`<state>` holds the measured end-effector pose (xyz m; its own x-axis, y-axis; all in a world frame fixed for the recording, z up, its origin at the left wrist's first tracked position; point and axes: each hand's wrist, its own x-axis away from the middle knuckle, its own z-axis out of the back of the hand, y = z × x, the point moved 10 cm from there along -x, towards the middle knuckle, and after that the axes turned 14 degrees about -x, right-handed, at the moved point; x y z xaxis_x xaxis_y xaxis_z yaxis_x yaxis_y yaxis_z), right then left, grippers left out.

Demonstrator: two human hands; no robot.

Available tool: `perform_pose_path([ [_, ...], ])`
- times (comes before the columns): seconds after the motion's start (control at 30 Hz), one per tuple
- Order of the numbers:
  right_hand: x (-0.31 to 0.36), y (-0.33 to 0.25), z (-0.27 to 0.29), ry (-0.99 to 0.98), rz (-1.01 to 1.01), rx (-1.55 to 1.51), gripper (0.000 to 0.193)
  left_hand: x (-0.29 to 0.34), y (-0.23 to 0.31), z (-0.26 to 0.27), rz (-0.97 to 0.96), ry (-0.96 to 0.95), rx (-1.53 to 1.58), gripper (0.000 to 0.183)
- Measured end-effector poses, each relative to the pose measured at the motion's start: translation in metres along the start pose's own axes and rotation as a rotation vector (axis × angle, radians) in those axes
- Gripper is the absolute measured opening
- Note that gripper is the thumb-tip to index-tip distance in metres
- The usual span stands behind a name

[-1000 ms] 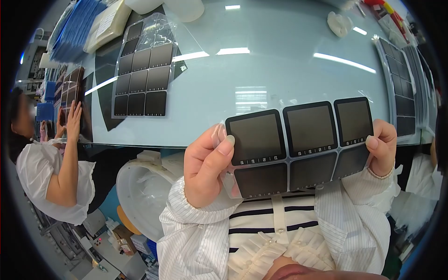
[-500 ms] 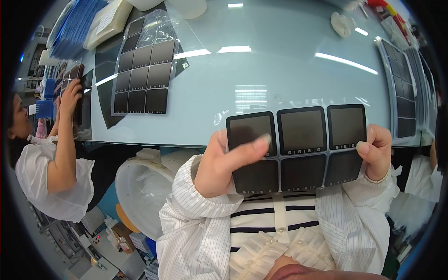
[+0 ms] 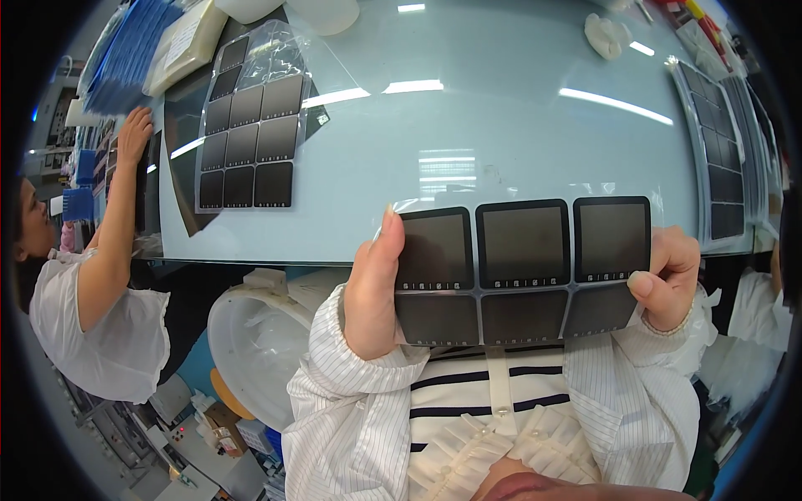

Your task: Inspecting and cleaning sheets of electronic components at a workbench in a manufacturing environment.

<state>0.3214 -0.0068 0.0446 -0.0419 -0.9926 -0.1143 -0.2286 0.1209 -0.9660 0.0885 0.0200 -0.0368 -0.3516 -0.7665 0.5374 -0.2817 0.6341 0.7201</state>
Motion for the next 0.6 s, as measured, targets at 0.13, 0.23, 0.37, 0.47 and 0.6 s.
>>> perform_pose_path([
  [0.13, -0.001, 0.004, -0.004, 0.0, -0.058, -0.039, 0.035, 0.007, 0.007, 0.003, -0.028, 0.074, -0.007, 0.041],
  [0.23, -0.002, 0.006, -0.006, 0.004, -0.103, -0.051, 0.034, 0.008, 0.01, 0.003, -0.026, 0.11, 0.002, 0.036],
  [0.37, -0.001, 0.005, -0.008, -0.011, -0.079, -0.051, 0.032, 0.014, 0.011, 0.009, -0.045, 0.105, -0.038, 0.035],
  [0.47, -0.001, 0.004, -0.013, -0.069, -0.042, -0.054, 0.031, 0.019, 0.018, 0.014, -0.122, 0.159, -0.049, 0.035],
  [0.6, -0.002, 0.004, -0.018, -0.092, -0.048, -0.048, 0.029, 0.024, 0.027, 0.014, -0.178, 0.174, -0.043, 0.036],
])
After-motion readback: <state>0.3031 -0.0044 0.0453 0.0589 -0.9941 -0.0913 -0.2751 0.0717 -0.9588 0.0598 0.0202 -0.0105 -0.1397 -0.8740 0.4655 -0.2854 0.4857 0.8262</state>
